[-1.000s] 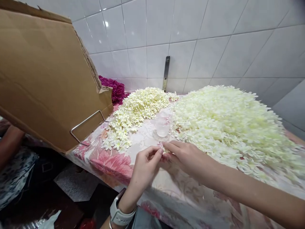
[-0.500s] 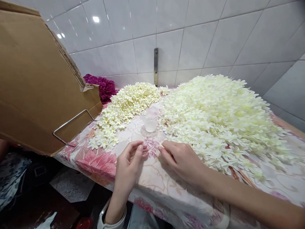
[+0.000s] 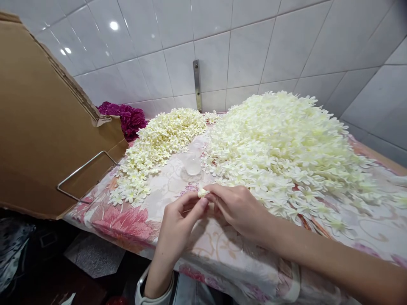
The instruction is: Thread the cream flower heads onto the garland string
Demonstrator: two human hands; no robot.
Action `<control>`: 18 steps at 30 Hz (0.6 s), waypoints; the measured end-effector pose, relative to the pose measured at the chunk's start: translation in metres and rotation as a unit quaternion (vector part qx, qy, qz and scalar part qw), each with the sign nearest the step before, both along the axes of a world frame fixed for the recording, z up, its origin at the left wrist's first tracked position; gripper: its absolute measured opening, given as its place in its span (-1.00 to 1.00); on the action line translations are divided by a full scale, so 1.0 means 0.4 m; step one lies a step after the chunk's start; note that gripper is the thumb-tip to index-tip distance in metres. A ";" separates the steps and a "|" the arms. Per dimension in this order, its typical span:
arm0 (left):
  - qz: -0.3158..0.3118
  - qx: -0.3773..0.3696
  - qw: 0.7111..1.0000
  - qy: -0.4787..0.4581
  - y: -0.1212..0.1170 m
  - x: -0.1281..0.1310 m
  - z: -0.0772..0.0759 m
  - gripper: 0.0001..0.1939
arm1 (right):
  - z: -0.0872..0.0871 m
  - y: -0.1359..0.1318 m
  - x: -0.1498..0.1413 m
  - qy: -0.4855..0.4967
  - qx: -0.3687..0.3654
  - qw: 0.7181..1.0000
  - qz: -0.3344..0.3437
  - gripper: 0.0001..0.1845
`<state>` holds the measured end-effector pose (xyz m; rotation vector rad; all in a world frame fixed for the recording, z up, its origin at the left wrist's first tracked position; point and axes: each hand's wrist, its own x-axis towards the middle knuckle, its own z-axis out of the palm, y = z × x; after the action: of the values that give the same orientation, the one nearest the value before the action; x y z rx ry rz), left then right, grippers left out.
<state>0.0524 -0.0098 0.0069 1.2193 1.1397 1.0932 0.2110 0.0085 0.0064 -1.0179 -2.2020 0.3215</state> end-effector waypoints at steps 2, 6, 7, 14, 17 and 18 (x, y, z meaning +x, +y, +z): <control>-0.012 0.004 1.000 0.011 -0.003 -0.002 -0.002 -0.85 | 0.000 0.000 0.002 -0.002 0.017 1.000 0.004 -0.77; 0.000 0.000 1.000 0.011 -0.010 -0.009 -0.003 -0.83 | -0.007 0.002 0.000 -0.004 0.056 0.998 0.012 -0.77; 0.013 -0.002 1.000 0.008 -0.011 -0.009 -0.003 -0.82 | -0.009 0.001 -0.001 -0.006 0.060 0.998 0.012 -0.70; 0.069 -0.003 0.998 -0.010 -0.009 0.003 0.000 -0.82 | 0.018 -0.005 -0.004 0.112 -0.007 0.993 -0.049 -0.87; 0.072 -0.010 0.997 -0.019 -0.009 0.001 0.001 -0.85 | 0.025 -0.003 0.000 0.143 0.014 0.989 -0.025 -0.92; 0.069 -0.012 0.997 -0.020 -0.009 -0.001 0.000 -0.85 | 0.023 -0.002 0.000 0.146 0.029 0.989 -0.003 -0.90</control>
<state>0.0521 -0.0135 0.0069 1.1076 1.2165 1.1992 0.2111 0.0079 0.0155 -0.8859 -1.9328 0.3755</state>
